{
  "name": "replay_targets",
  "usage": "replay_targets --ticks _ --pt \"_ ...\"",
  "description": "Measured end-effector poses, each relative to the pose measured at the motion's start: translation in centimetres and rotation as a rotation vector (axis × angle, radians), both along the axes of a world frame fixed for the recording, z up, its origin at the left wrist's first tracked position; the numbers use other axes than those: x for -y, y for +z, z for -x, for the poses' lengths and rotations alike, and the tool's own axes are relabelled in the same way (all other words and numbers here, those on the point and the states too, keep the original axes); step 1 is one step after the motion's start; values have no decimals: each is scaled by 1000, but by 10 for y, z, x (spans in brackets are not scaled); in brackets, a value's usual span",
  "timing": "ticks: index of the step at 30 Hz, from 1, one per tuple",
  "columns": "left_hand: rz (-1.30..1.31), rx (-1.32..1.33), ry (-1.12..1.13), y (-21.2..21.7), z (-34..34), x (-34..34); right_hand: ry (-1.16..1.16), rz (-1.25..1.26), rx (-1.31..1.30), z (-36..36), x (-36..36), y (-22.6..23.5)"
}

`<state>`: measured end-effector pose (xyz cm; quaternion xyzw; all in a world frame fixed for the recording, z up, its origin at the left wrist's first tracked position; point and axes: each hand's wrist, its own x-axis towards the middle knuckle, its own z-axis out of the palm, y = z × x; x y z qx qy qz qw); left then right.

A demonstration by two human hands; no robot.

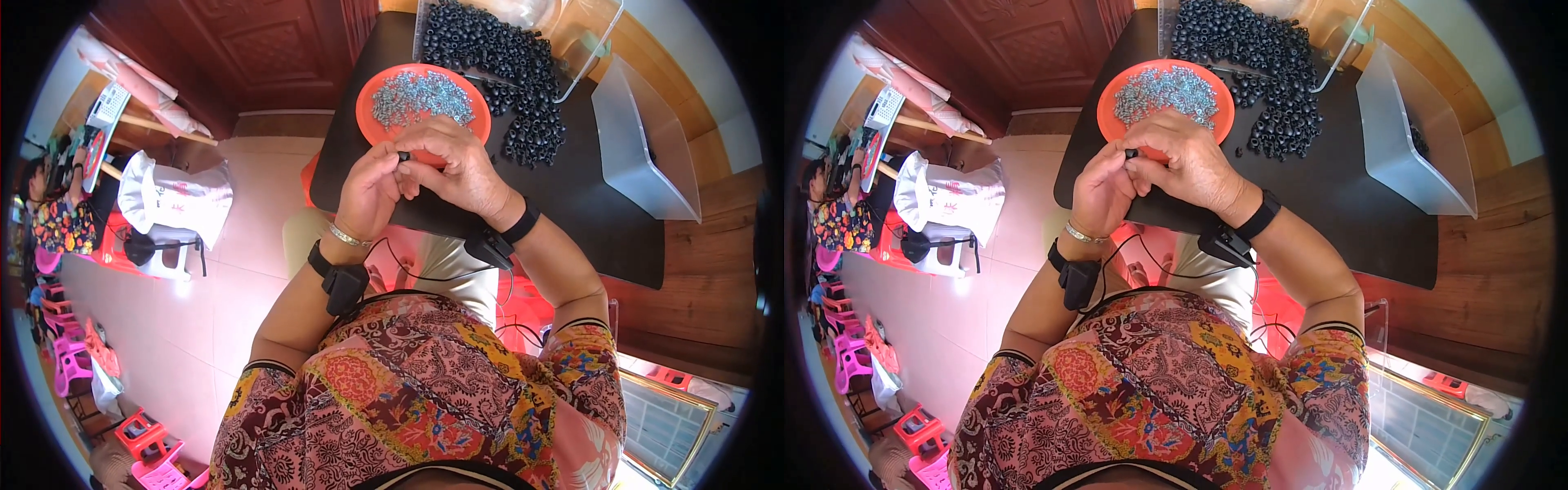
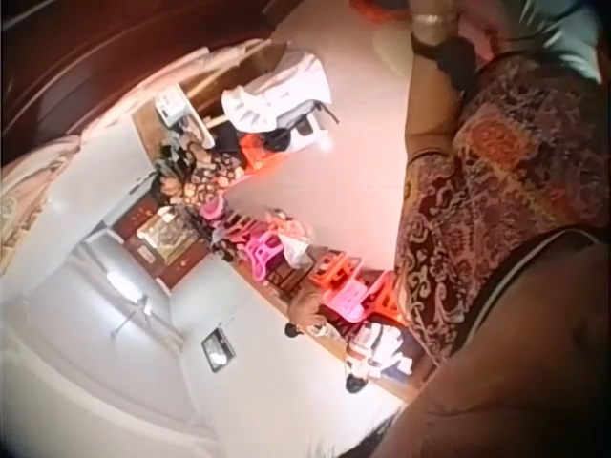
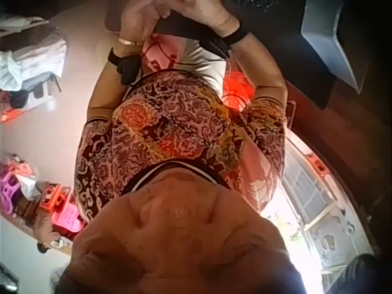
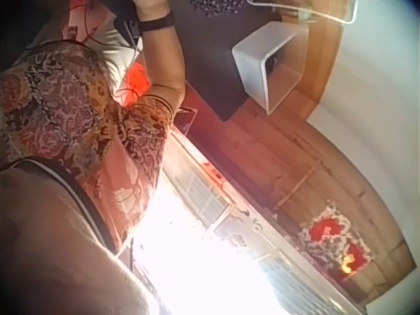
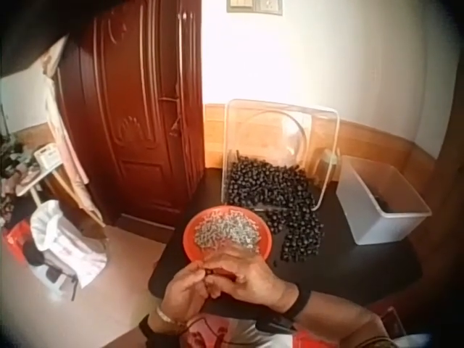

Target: Assembling small silver components into small black plastic parts manually at a workspace.

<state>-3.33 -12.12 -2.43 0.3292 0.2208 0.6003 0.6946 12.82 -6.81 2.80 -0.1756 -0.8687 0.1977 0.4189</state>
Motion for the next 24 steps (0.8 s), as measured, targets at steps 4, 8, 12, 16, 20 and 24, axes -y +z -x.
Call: replay_targets --ticks 4,8,12,16,20,24 --pt "-25 -5 -53 -1 3 -2 53 5 59 -2 -4 1" --pt "-72 -20 -88 -3 5 -2 66 16 84 -4 -5 0" --pt "-56 -30 -90 -3 5 -3 57 7 89 -4 -5 -1" --pt "-52 46 -71 -6 6 -1 13 -7 56 -2 1 5" --pt "-44 -18 -65 -3 4 0 -15 -29 56 -4 1 6" --pt "-55 -17 -60 -2 4 1 3 -17 71 -5 0 6"
